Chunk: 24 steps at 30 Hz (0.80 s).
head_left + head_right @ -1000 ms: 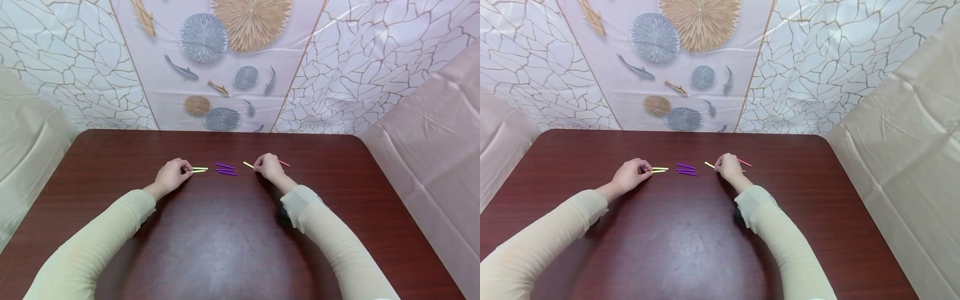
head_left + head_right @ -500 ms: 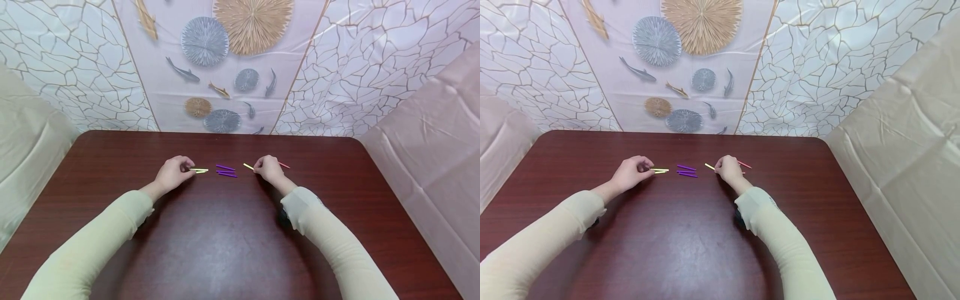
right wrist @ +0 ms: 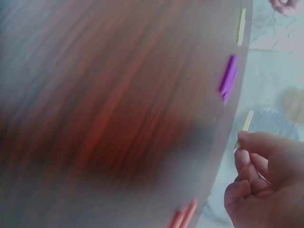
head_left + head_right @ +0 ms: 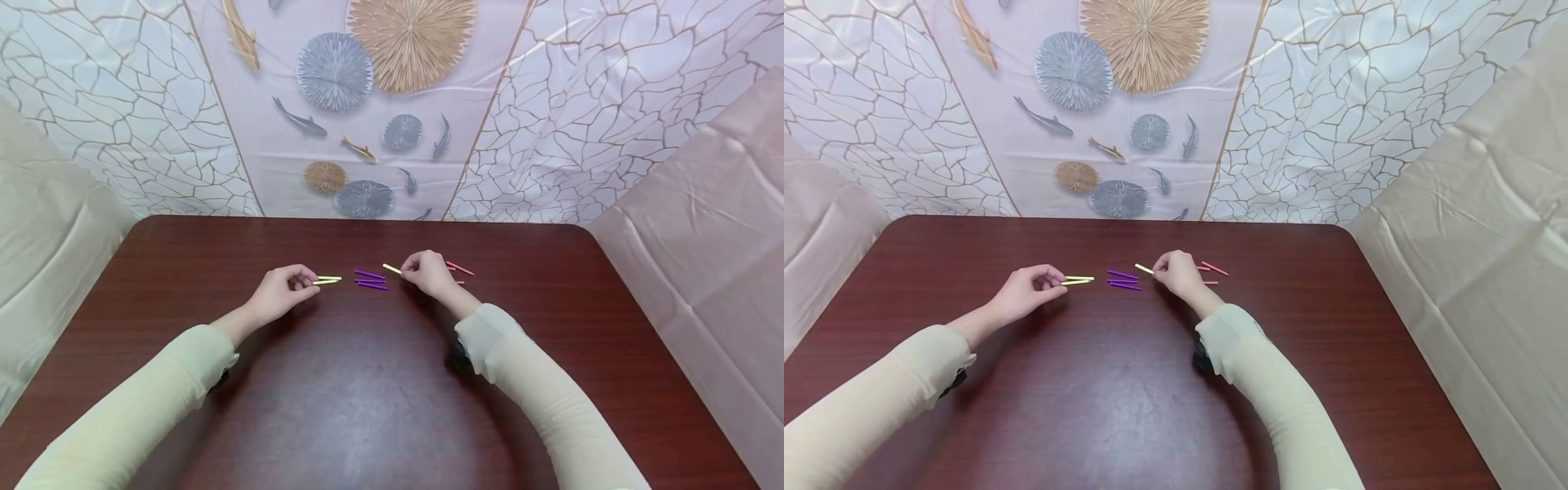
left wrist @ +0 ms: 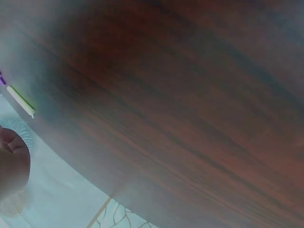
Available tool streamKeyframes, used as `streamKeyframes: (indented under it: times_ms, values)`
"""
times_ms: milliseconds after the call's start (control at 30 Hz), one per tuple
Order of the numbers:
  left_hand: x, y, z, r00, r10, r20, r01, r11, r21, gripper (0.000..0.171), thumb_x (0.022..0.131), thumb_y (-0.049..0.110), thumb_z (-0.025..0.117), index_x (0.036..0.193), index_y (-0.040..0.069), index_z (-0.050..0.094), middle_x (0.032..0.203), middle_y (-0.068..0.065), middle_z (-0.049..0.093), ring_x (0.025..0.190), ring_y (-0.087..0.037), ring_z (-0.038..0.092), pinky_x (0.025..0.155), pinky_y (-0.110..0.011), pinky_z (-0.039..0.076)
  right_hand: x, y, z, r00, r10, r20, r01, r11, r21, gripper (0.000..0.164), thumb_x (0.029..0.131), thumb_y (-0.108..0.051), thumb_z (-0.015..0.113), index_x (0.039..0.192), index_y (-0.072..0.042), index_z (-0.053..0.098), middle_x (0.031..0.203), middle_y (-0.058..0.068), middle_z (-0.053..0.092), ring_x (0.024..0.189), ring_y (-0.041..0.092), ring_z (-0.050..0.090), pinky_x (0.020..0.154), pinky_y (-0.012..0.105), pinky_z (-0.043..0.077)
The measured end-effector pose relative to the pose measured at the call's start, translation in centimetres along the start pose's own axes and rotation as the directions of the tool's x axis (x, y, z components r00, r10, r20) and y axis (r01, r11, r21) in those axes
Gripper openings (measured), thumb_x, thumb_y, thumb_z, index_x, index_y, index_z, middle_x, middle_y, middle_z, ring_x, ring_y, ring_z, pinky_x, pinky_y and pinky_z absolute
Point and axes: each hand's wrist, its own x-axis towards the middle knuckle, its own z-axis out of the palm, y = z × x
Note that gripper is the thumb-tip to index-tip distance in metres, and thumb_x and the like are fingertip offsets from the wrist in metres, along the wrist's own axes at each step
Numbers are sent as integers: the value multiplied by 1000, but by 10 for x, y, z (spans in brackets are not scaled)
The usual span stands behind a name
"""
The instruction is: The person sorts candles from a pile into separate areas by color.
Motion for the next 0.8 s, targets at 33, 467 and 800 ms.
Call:
streamKeyframes:
  times_ms: [33, 467, 800]
  values:
    - [-3, -1, -2, 1000, 0, -2, 0, 1000, 0, 17, 82, 11, 69, 94, 0, 65, 82, -9, 64, 70, -13, 52, 63, -19, 41, 2, -5, 2, 1000, -17, 11, 17, 1000, 10, 7, 82, -10, 67, 79, -5, 72, 72, 5, 67, 65, 11, 54, 63, 20, 43]
    - [-20, -8, -17, 999, -30, -17, 30, 1000, -1, 19, 82, 13, 69, 96, 1, 66, 81, -8, 65, 69, -14, 53, 62, -20, 42, 17, -58, 41, 975, -175, 139, 170, 984, 50, 6, 83, -10, 68, 81, -6, 72, 78, 4, 71, 69, 9, 57, 67, 19, 44]
    - [-25, -15, -21, 999, -39, -25, 39, 999, -22, 18, 82, 10, 69, 96, -1, 66, 83, -10, 65, 70, -14, 53, 64, -19, 43, 28, -78, 70, 959, -194, 204, 207, 977, -42, 7, 82, -8, 66, 78, -9, 72, 77, 1, 71, 72, 11, 58, 75, 24, 48]
